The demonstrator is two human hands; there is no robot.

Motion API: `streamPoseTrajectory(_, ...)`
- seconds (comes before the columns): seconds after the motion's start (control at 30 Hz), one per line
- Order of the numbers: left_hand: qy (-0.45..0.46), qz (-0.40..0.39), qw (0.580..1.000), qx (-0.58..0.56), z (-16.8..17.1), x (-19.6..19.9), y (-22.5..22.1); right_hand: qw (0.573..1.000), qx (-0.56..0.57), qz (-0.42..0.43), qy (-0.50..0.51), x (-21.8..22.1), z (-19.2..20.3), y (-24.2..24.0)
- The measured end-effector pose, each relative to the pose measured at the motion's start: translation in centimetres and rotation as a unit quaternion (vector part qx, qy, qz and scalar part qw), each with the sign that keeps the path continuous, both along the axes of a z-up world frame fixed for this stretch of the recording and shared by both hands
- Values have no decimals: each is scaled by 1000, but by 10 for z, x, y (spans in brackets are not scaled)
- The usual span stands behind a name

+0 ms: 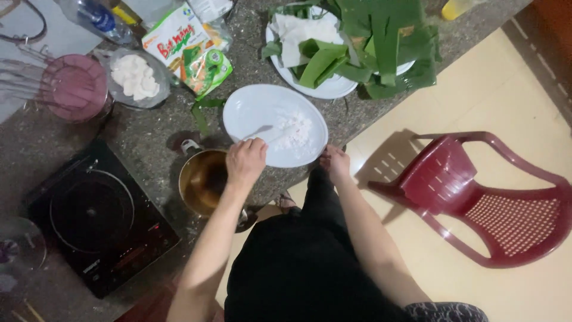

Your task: Preparing and mixing ingredients for a recipe, including scooping flour into a pot and handling banana leaves.

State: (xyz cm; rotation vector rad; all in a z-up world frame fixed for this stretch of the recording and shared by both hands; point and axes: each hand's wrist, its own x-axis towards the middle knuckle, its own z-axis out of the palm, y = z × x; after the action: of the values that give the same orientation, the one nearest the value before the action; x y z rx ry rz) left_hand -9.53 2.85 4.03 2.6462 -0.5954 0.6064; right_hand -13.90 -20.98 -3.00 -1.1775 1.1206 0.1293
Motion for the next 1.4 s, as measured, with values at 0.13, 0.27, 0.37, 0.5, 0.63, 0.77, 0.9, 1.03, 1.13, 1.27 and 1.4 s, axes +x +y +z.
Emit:
streamPoseTrajectory(0.13,207,79,964,-148,69,-40,-34,999,42,-15,-3,-8,23,12)
streamPoseTrajectory(0.27,366,97,864,-332,69,-69,-58,995,85,-41,-9,-12,-1,2)
streamPoseTrajectory(0.37,448,114,796,-391,13,-78,-57,993,105,-30,-33,-8,10,-2)
streamPoseTrajectory(0.5,504,119,670,-532,49,-93,-56,996,89,-16,7,-21,22,-5)
streamPoseTrajectory(0.63,494,121,633,-584,65,-101,-60,996,88,1,3,-28,10,-23)
streamPoseTrajectory(0.77,400,99,666,-622,90,-94,-50,997,72,36,2,-20,4,-37)
streamPoseTrajectory(0.9,219,179,756,-590,100,-86,7,987,89,132,-23,-6,4,-49)
streamPoseTrajectory(1.03,88,355,900,-237,76,-94,80,974,29,224,13,14,-12,-47)
streamPoseTrajectory(1.13,199,399,892,-71,65,-93,110,957,3,288,36,28,42,-25)
streamPoseTrajectory(1.27,329,369,859,136,26,-94,122,950,-13,311,39,41,65,-22)
streamPoseTrajectory(1.4,341,381,830,225,-12,-79,119,925,-57,368,68,50,55,-31)
